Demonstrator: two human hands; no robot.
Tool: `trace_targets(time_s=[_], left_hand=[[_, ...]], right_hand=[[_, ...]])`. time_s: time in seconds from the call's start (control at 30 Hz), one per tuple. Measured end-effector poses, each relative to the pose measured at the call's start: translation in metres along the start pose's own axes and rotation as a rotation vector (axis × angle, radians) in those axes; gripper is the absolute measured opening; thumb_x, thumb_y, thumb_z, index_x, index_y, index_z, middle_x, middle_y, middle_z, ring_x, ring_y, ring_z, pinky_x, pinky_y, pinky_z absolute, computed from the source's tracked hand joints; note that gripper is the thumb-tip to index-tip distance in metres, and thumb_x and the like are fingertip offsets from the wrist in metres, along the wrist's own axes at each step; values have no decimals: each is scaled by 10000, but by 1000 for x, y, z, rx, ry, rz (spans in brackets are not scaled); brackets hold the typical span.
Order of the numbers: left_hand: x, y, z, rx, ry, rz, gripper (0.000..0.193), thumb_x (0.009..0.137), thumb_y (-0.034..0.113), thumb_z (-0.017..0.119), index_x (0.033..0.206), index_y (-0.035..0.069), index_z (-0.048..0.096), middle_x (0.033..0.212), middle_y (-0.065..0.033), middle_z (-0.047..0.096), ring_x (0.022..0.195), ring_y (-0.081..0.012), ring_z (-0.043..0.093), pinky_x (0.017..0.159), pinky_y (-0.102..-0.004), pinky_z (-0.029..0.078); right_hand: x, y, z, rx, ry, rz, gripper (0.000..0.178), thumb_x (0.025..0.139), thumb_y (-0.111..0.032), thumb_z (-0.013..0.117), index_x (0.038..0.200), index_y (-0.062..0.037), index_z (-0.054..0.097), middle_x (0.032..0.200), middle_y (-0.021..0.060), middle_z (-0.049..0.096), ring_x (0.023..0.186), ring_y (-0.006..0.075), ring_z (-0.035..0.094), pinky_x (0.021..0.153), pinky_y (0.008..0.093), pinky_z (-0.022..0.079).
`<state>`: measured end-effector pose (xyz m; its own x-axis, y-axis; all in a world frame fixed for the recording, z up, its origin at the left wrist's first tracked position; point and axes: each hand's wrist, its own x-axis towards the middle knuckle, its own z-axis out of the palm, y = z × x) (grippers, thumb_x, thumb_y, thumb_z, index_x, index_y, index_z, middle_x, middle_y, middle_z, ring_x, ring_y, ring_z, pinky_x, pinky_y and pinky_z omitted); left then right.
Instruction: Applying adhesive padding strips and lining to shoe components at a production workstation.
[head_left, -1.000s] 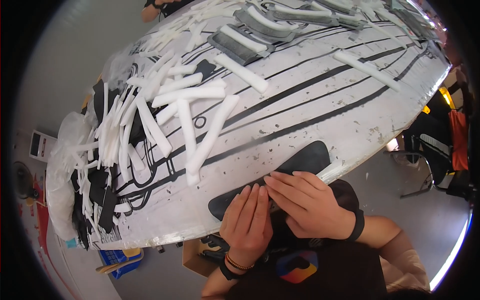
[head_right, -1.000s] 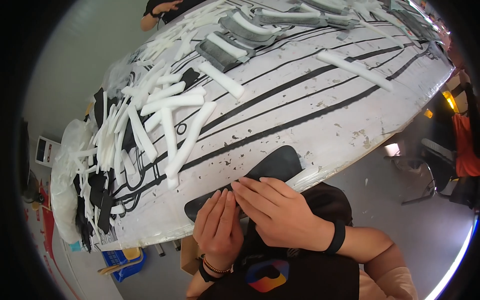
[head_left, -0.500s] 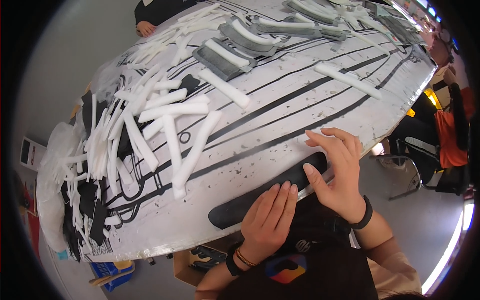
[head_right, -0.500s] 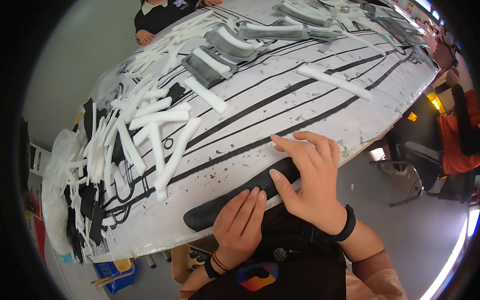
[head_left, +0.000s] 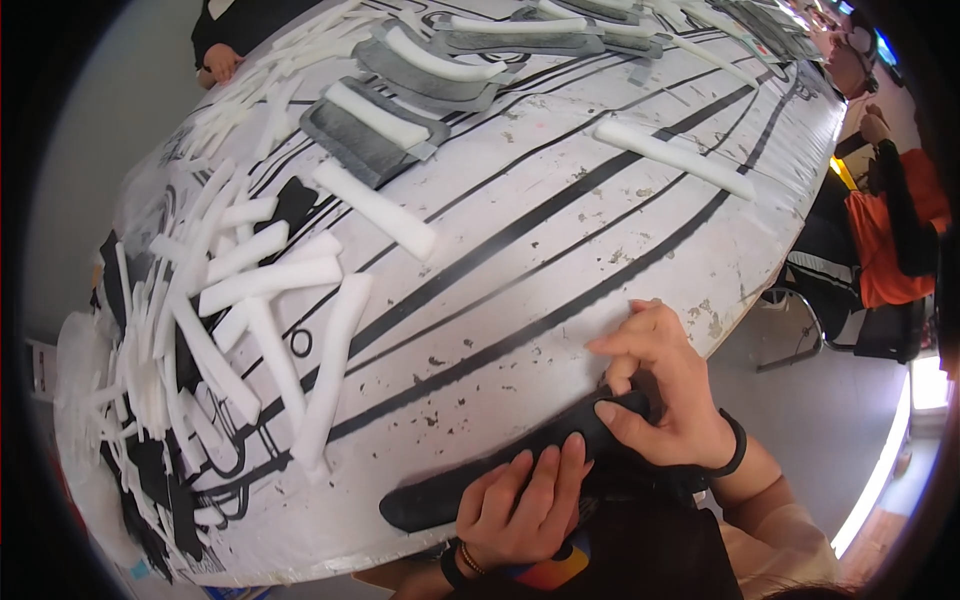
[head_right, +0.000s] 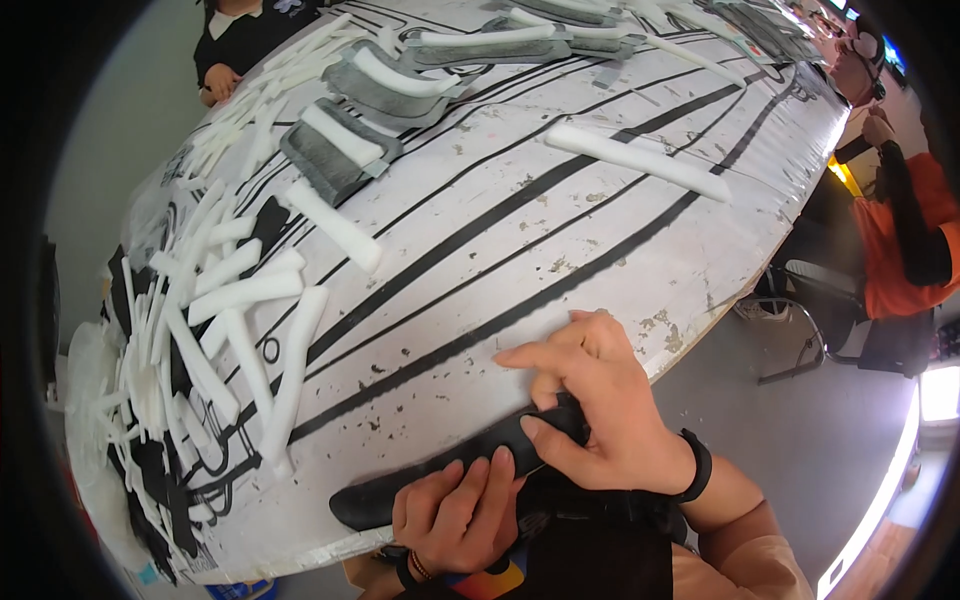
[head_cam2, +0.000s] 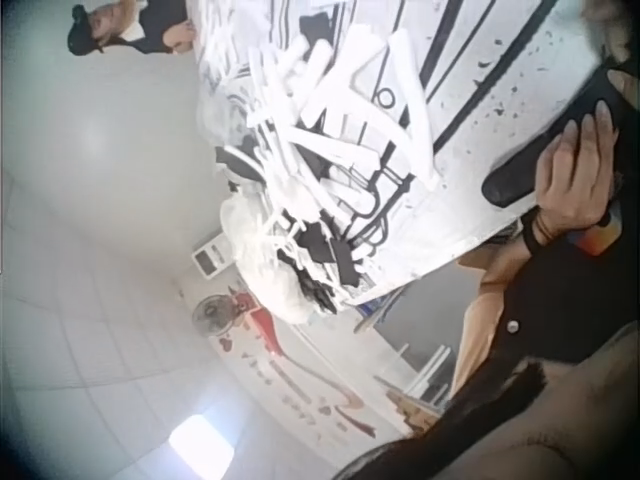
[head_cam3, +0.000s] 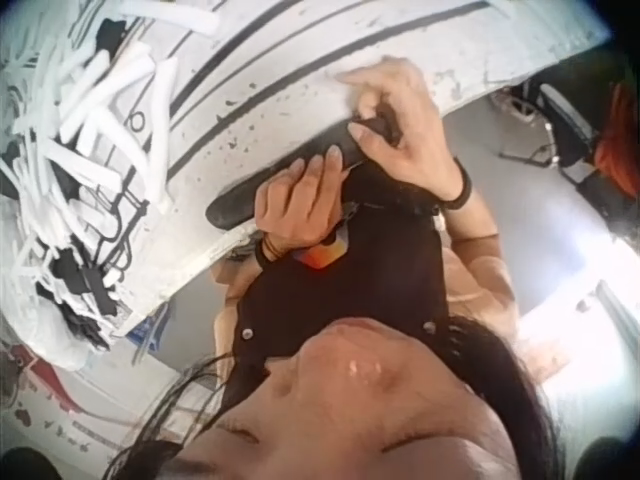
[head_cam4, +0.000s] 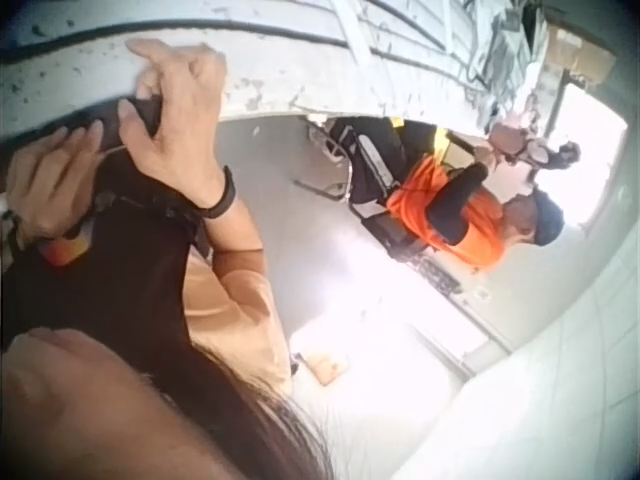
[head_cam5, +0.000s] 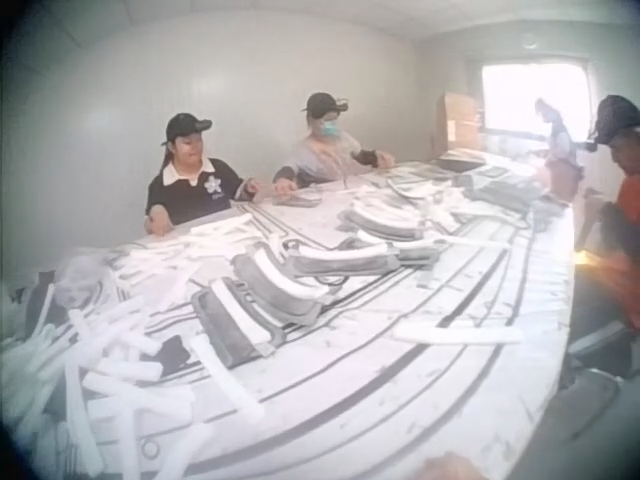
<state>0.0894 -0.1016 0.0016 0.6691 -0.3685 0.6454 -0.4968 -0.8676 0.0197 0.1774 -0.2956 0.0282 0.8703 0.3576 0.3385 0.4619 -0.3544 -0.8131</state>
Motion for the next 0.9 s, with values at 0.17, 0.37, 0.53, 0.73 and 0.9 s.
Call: trace_targets(time_s=[0.17, 0.37, 0.53, 0.73, 0.9], left_hand=[[-4, 3, -2, 60, -25, -60, 196, 901, 339, 713, 1031, 230, 811, 941, 102, 631, 840, -111, 603, 715, -243, 484], [-2, 0, 0, 48, -15, -60, 202, 899, 350, 714, 1029, 232, 813, 927, 112, 634, 849, -104, 596, 731, -239, 471], [-1, 1, -1, 28, -37, -71, 202, 897, 354, 716, 1025, 233, 815, 920, 117, 635, 846, -99, 588, 724, -241, 462], [5, 6, 0, -26, -12, -104, 326, 939, 346, 672, 1119, 95, 773, 989, -21, 712, 891, -233, 656, 775, -357, 496], [15, 6, -5, -34, -8, -141, 234, 919, 307, 714, 1020, 117, 806, 858, -2, 686, 773, -218, 633, 679, -330, 510]], right_hand=[[-2, 1, 4, -134, -19, -53, 589, 648, -34, 674, 1228, -137, 691, 715, -56, 483, 867, 204, 496, 1037, 554, 378], [1, 0, 6, -209, 1, -100, 578, 599, -37, 648, 1161, -149, 731, 670, -36, 439, 842, 214, 516, 1015, 554, 414], [0, 5, 9, -280, 28, -165, 582, 574, -59, 625, 1131, -177, 747, 659, -26, 416, 825, 218, 520, 1008, 552, 417], [-1, 3, 11, -321, 42, -200, 581, 577, -89, 645, 1120, -256, 766, 686, -32, 396, 830, 211, 529, 1016, 545, 410], [-3, 6, 14, -361, 56, -183, 508, 604, -52, 619, 1042, -251, 780, 711, -32, 438, 813, 240, 494, 1063, 582, 350]])
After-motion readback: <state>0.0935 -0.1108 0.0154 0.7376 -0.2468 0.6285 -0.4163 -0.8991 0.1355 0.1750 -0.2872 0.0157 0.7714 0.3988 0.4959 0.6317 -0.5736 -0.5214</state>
